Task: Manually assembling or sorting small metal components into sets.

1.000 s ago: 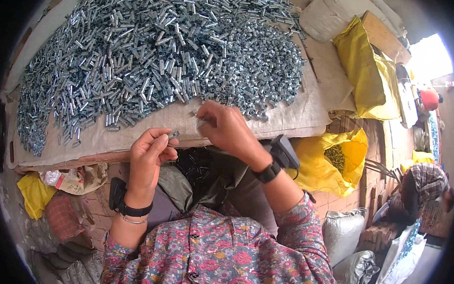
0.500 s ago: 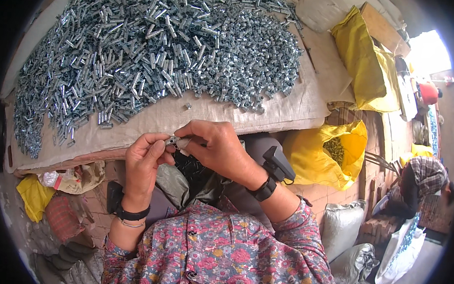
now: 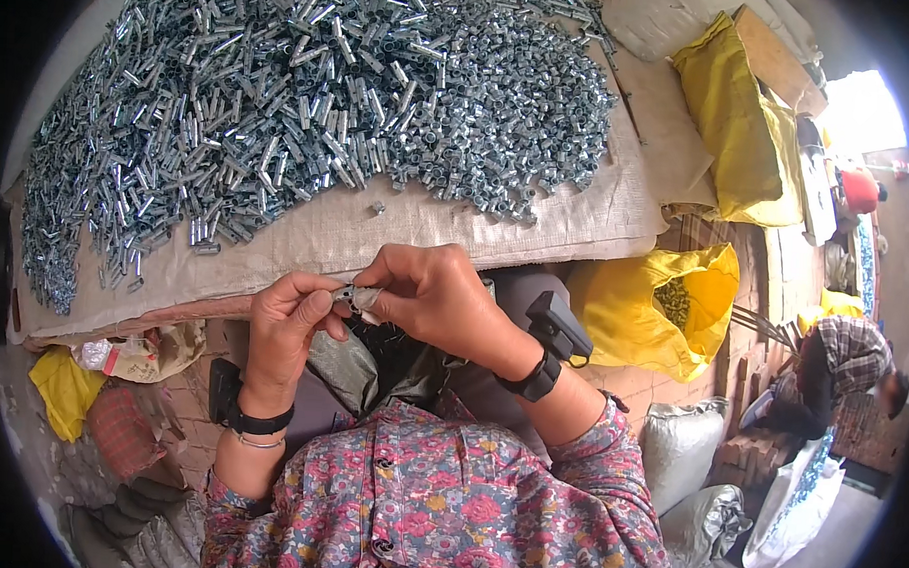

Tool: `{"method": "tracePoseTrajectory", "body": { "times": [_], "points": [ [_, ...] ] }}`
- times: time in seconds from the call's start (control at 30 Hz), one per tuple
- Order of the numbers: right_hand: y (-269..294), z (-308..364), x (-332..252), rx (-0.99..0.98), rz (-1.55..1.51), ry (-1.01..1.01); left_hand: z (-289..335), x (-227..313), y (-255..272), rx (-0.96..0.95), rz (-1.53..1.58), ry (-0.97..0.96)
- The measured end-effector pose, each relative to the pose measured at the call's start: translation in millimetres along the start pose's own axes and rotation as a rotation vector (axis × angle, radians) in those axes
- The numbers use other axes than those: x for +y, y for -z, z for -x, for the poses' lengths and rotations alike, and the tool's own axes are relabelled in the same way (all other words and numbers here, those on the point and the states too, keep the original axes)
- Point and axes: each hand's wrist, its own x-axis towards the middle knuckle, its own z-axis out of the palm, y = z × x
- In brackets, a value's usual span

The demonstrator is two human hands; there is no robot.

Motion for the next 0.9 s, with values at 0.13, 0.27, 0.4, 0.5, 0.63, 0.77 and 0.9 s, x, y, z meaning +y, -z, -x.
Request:
{"method": "tracePoseTrajectory", "body": {
  "times": [0.13, 0.27, 0.4, 0.5, 0.63, 0.77, 0.9],
  "points": [
    [-2.7, 1.2, -4.5, 0.058, 0.051, 0.046, 0.0, 2.9, 3.3, -0.009, -0.039, 0.01],
    [3.1, 0.0, 1.5, -0.083, -0.345, -0.042, -1.7, 3.1, 3.8, -0.082, 0.209, 0.116],
    [1.1, 2.0, -2.6, -0.054, -0.152, -0.016, -1.7, 1.7, -1.7, -0.025, 0.2, 0.087],
    [4.2, 3.6, -4.9, -0.042, 0.006, -0.044, -1.4, 1.0, -1.8, -0.003, 0.165, 0.078],
    [-0.2, 5.8, -6.2, 0.002, -0.005, -0.054, -2.6, 0.3, -2.3, -0.006, 0.193, 0.085],
    [-4.5, 6.0, -5.4, 0.084, 0.188, 0.012, -0.7, 0.8, -4.0, 0.037, 0.108, 0.064],
    [-7.2, 3.6, 1.3, 0.099, -0.313, -0.096, 0.9, 0.8, -3.7, 0.025, 0.097, 0.058]
  ]
}}
